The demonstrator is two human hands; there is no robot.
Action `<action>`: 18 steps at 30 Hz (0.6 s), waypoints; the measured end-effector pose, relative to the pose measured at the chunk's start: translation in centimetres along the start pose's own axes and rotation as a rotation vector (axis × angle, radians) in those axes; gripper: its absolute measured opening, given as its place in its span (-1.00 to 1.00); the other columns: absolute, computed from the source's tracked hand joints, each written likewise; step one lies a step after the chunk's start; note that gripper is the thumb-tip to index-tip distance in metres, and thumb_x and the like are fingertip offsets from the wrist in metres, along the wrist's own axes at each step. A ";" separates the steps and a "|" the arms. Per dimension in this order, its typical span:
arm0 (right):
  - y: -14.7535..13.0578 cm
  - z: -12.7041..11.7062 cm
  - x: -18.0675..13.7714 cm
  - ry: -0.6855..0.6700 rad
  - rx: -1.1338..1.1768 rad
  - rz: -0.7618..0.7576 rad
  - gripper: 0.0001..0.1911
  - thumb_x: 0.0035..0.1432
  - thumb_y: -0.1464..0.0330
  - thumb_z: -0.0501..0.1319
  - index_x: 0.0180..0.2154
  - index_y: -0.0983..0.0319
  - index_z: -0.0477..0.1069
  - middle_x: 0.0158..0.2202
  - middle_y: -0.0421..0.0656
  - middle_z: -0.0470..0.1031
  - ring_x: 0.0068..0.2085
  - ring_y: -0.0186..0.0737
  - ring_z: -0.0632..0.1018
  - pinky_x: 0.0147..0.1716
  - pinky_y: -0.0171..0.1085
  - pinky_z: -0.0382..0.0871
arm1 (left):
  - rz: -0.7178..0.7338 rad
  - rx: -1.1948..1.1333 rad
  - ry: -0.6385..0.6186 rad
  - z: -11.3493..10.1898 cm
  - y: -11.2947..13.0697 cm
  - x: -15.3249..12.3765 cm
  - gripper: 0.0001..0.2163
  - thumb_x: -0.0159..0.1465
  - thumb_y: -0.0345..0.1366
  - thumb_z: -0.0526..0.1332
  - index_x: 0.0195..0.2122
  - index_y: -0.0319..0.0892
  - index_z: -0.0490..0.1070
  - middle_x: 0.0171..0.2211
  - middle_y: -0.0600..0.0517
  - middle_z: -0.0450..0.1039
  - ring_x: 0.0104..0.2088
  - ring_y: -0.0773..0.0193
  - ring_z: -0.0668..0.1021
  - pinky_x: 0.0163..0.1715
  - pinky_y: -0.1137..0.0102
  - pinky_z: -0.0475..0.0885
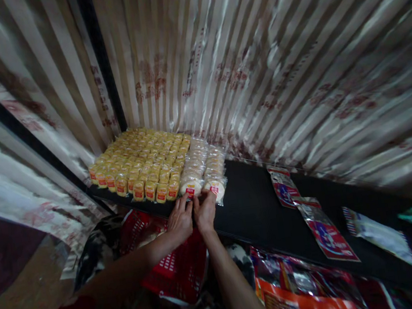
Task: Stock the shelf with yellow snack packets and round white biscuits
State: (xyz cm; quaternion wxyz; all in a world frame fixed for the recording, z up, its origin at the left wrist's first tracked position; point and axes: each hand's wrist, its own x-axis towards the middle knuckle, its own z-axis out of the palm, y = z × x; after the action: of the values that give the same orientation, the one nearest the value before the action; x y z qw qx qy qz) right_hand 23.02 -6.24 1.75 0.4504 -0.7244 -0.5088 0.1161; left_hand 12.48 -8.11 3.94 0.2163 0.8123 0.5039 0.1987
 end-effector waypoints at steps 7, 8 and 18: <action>-0.7 0.1 -0.6 -0.034 -0.035 -0.041 -0.80 0.14 0.36 0.02 -0.25 0.25 0.36 -0.17 -0.02 0.29 -0.15 -0.16 0.39 -0.13 -0.18 0.33 | 0.008 -0.032 0.039 0.7 -0.4 0.2 -0.63 0.21 -0.48 0.00 0.06 -0.34 0.29 0.21 -0.24 0.13 0.20 0.03 0.21 0.20 0.09 0.18; -0.7 0.1 -0.7 -0.036 -0.039 -0.052 -0.79 0.14 0.38 0.01 -0.25 0.26 0.38 -0.14 -0.01 0.27 -0.13 -0.16 0.39 -0.11 -0.18 0.33 | 0.009 -0.039 0.040 0.7 -0.4 0.1 -0.63 0.21 -0.46 0.02 0.05 -0.33 0.29 0.21 -0.23 0.12 0.20 0.04 0.21 0.20 0.10 0.18; -1.3 -0.5 -8.0 -0.062 0.100 -0.185 -0.73 0.19 0.41 -0.06 -0.18 0.24 0.37 -0.17 -0.03 0.36 -0.06 -0.19 0.40 0.00 -0.14 0.29 | 0.044 -0.149 0.028 0.7 -4.0 -6.1 -0.72 0.22 -0.50 -0.02 -0.17 -0.20 0.42 -0.13 -0.08 0.38 -0.04 0.20 0.38 0.01 0.24 0.36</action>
State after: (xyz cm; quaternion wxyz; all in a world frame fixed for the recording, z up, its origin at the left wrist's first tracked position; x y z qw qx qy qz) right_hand 18.84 -13.16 0.67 0.4789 -0.6470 -0.5807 0.1218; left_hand 7.44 -12.13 0.56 0.2649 0.8018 0.4728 0.2517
